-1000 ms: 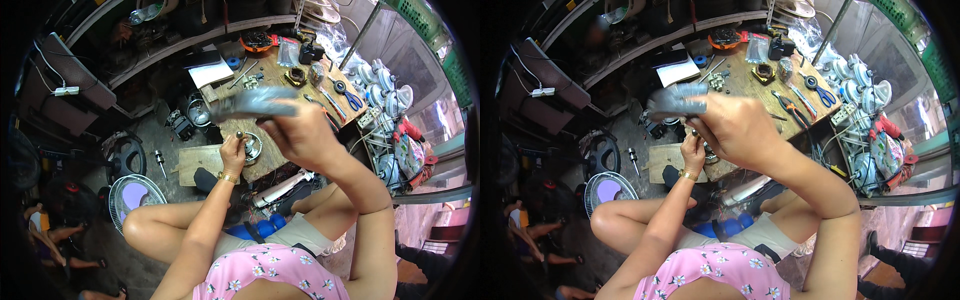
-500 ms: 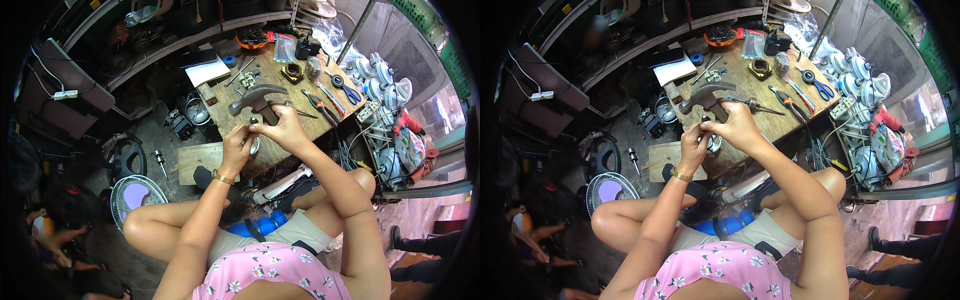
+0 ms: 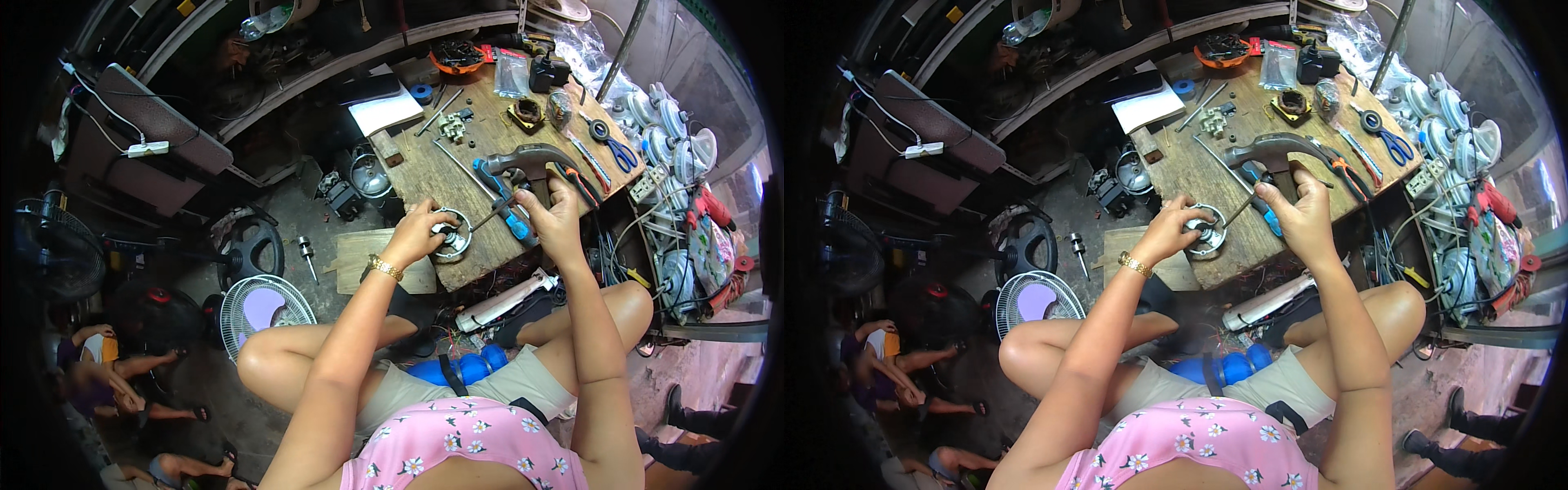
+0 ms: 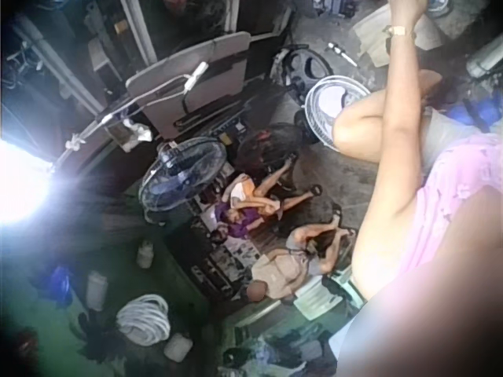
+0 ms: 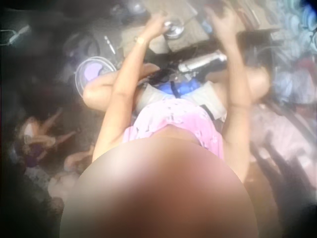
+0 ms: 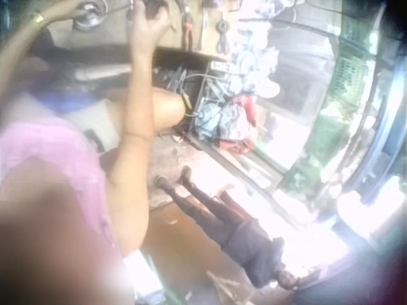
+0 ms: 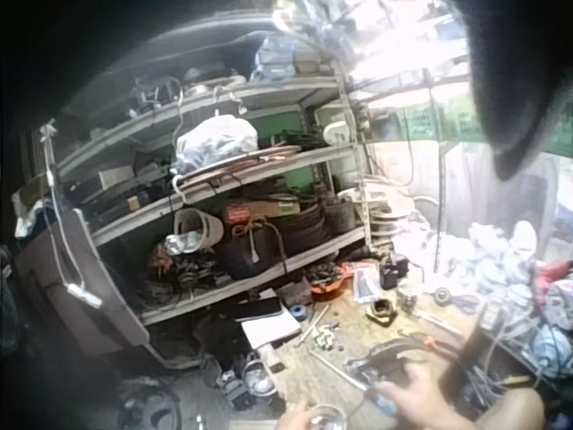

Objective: The person sits on the floor and uses a hammer to tap a small metal component on a wooden block. They then pick up a circular mechanical part, inspect it, and place it on the table. The person searches through a bowl of small parts and handles a few items before the clip ends.

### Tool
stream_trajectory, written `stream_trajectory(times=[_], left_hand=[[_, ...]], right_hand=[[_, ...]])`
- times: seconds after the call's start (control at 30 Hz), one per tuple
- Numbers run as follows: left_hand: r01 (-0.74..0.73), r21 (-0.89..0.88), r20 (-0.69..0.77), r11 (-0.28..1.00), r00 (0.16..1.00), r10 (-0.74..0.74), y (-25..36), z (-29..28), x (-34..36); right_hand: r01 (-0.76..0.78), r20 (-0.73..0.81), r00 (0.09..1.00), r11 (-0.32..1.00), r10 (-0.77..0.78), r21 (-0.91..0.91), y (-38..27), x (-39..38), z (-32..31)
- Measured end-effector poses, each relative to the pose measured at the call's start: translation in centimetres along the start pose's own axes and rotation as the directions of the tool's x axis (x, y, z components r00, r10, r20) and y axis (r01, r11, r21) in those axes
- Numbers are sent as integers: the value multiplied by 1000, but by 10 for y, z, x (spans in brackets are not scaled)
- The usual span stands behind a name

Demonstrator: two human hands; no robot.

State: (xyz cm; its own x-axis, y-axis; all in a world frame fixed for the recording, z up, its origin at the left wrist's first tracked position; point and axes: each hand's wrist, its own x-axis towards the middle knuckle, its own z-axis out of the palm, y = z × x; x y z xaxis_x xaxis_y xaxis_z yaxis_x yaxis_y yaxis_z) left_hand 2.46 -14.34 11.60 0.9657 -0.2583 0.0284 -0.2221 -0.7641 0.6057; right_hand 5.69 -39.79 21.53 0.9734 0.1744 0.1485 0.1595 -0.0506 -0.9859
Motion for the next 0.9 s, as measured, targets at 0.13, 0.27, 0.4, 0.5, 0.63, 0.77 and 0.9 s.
stream_trajectory(times=[0.13,0.27,0.4,0.5,0.63,0.77,0.9], left_hand=[[40,23,123,999,992,-43,0,-4,4],[58,47,164,997,984,-65,3,-2,6],[101,82,250,991,961,-119,6,-5,13],[118,117,266,986,953,-146,7,1,17],[61,-16,113,998,992,-58,-4,-2,1],[103,-299,-167,949,973,-159,-19,-7,-28],[213,-363,-544,907,742,-392,-71,-13,-69]], right_hand=[[22,8,1000,999,-22,24,8,0,-1],[-13,24,1000,1000,14,-24,13,-1,-3],[21,26,999,998,-19,-63,6,-2,3],[47,33,998,999,-46,-19,3,-2,7],[19,32,999,1000,-19,10,-2,-3,13],[13,18,1000,1000,-13,-12,-3,-8,15],[-79,31,996,997,79,4,-4,-12,25]])
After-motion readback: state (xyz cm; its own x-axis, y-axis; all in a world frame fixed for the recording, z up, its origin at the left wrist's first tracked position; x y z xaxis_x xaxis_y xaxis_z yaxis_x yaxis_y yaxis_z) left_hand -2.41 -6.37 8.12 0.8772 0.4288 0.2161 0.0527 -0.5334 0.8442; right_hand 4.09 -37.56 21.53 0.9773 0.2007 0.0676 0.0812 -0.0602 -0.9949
